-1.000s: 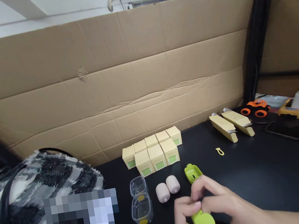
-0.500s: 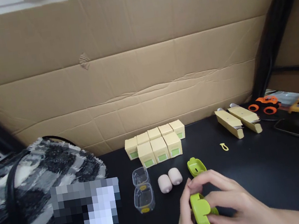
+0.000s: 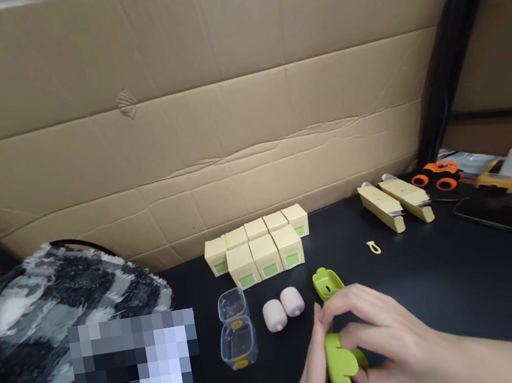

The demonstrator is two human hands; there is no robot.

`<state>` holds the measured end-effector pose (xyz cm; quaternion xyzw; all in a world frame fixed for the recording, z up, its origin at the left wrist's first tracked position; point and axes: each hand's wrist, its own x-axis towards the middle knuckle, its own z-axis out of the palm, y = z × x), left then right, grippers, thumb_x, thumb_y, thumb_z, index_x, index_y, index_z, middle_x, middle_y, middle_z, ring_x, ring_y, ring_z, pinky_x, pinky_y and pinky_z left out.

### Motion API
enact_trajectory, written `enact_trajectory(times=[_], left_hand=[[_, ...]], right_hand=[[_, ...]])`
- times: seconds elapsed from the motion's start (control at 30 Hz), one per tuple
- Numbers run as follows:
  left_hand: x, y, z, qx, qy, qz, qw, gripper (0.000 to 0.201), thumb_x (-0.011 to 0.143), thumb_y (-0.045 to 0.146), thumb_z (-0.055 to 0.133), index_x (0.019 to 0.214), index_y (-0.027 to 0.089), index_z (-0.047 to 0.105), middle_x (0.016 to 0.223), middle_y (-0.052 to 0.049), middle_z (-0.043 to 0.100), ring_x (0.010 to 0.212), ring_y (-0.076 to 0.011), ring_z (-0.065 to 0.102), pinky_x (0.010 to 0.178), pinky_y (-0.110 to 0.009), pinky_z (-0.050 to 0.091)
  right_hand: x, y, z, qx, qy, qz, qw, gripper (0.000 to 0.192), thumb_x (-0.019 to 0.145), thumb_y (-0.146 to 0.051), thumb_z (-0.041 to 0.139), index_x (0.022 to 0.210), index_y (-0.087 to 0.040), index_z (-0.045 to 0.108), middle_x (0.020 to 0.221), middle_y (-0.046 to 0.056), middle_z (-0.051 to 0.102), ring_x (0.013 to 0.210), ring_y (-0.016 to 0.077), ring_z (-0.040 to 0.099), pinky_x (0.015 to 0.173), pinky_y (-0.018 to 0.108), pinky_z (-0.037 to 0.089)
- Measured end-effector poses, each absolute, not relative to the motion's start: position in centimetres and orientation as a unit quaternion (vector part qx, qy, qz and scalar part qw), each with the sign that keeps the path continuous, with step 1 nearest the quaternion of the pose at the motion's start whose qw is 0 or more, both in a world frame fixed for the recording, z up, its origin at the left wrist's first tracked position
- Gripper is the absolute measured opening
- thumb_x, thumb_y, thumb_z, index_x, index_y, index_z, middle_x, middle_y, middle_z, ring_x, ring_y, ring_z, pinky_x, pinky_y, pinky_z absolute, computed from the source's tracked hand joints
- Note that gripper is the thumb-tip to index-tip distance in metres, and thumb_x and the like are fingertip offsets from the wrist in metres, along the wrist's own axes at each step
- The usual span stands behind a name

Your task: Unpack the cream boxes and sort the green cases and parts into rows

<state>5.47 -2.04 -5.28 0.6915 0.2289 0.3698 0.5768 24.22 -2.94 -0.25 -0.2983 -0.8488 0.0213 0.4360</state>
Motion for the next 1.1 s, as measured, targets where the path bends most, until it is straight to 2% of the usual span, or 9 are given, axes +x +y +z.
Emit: enact_trajectory(times=[0.23, 0.33, 0.47, 0.6, 0.7, 0.8, 0.9, 1.03, 1.1], left_hand=[[6.0, -2.1, -3.7, 0.595, 0.255, 0.394, 0.652, 0.071, 0.071, 0.041, 0.078, 0.134, 0.026, 0.049, 0.135, -0.009, 0.058, 0.127, -0.0283, 0.05, 0.106, -0.039, 0.038], [6.2, -1.9, -3.3, 0.547, 0.28, 0.426, 0.664, 0.052, 0.07, 0.038, 0.08, 0.117, 0.026, 0.061, 0.119, -0.008, 0.067, 0.112, -0.0239, 0.06, 0.096, -0.034, 0.045], [6.3, -1.8, -2.9, 0.501, 0.297, 0.431, 0.689, 0.042, 0.061, 0.036, 0.086, 0.098, 0.024, 0.068, 0.093, -0.003, 0.07, 0.088, -0.0176, 0.065, 0.08, -0.028, 0.05], [6.3, -1.9, -2.3, 0.465, 0.312, 0.383, 0.734, 0.042, 0.059, 0.041, 0.086, 0.093, 0.022, 0.071, 0.08, -0.001, 0.069, 0.07, -0.0131, 0.063, 0.07, -0.026, 0.052], [6.4, -1.9, -2.0, 0.459, 0.306, 0.384, 0.741, 0.044, 0.056, 0.04, 0.087, 0.094, 0.022, 0.072, 0.082, -0.002, 0.071, 0.071, -0.015, 0.065, 0.071, -0.029, 0.052], [6.4, -1.8, -2.0, 0.453, 0.296, 0.396, 0.742, 0.043, 0.058, 0.04, 0.087, 0.093, 0.022, 0.072, 0.085, -0.005, 0.075, 0.079, -0.0192, 0.068, 0.073, -0.031, 0.052], [6.6, -1.6, -2.3, 0.429, 0.294, 0.392, 0.759, 0.044, 0.059, 0.042, 0.086, 0.095, 0.021, 0.072, 0.092, -0.007, 0.076, 0.082, -0.0197, 0.069, 0.077, -0.033, 0.051], [6.8, -1.7, -2.9, 0.387, 0.262, 0.42, 0.778, 0.05, 0.056, 0.035, 0.089, 0.101, 0.024, 0.069, 0.088, -0.001, 0.074, 0.078, -0.0131, 0.067, 0.072, -0.024, 0.048], [6.8, -1.7, -3.0, 0.373, 0.238, 0.413, 0.796, 0.052, 0.058, 0.033, 0.089, 0.103, 0.025, 0.066, 0.09, -0.001, 0.073, 0.076, -0.0121, 0.067, 0.069, -0.023, 0.047]], right_hand=[[24.5, -2.6, 1.1, -0.321, -0.829, 0.101, 0.447, 0.019, 0.061, -0.006, 0.058, 0.076, -0.018, 0.056, 0.097, 0.005, 0.058, 0.089, 0.015, 0.06, 0.075, 0.023, 0.051], [27.0, -0.9, 2.7, -0.444, -0.81, 0.106, 0.368, 0.012, 0.066, -0.009, 0.058, 0.07, -0.019, 0.053, 0.095, 0.003, 0.059, 0.088, 0.0141, 0.06, 0.078, 0.024, 0.051], [32.6, 2.4, 3.8, -0.602, -0.757, 0.073, 0.244, 0.003, 0.083, -0.015, 0.06, 0.081, -0.016, 0.059, 0.088, 0.003, 0.064, 0.079, 0.0143, 0.062, 0.074, 0.03, 0.052], [36.7, 4.6, 2.4, -0.695, -0.707, 0.081, 0.106, 0.023, 0.094, -0.03, 0.057, 0.111, -0.015, 0.059, 0.109, 0.006, 0.062, 0.089, 0.0182, 0.063, 0.076, 0.037, 0.054], [37.6, 5.1, 1.5, -0.709, -0.696, 0.1, 0.048, 0.026, 0.095, -0.031, 0.056, 0.117, -0.017, 0.057, 0.117, 0.008, 0.059, 0.096, 0.0202, 0.062, 0.081, 0.039, 0.054], [37.1, 4.5, 2.1, -0.703, -0.702, 0.101, 0.053, 0.029, 0.094, -0.03, 0.057, 0.119, -0.016, 0.056, 0.118, 0.008, 0.059, 0.098, 0.0215, 0.061, 0.083, 0.042, 0.053], [34.9, 2.8, 3.6, -0.659, -0.738, 0.093, 0.109, 0.043, 0.09, -0.031, 0.062, 0.129, -0.016, 0.049, 0.125, 0.012, 0.056, 0.107, 0.0246, 0.058, 0.092, 0.044, 0.048], [29.8, -0.7, 4.3, -0.418, -0.863, 0.23, 0.168, 0.076, 0.069, -0.036, 0.079, 0.136, -0.026, 0.044, 0.13, 0.004, 0.055, 0.112, 0.0202, 0.057, 0.094, 0.028, 0.047], [27.6, -2.0, 4.1, -0.321, -0.884, 0.275, 0.197, 0.07, 0.066, -0.03, 0.081, 0.128, -0.027, 0.051, 0.122, 0.001, 0.061, 0.107, 0.0185, 0.059, 0.092, 0.027, 0.046]])
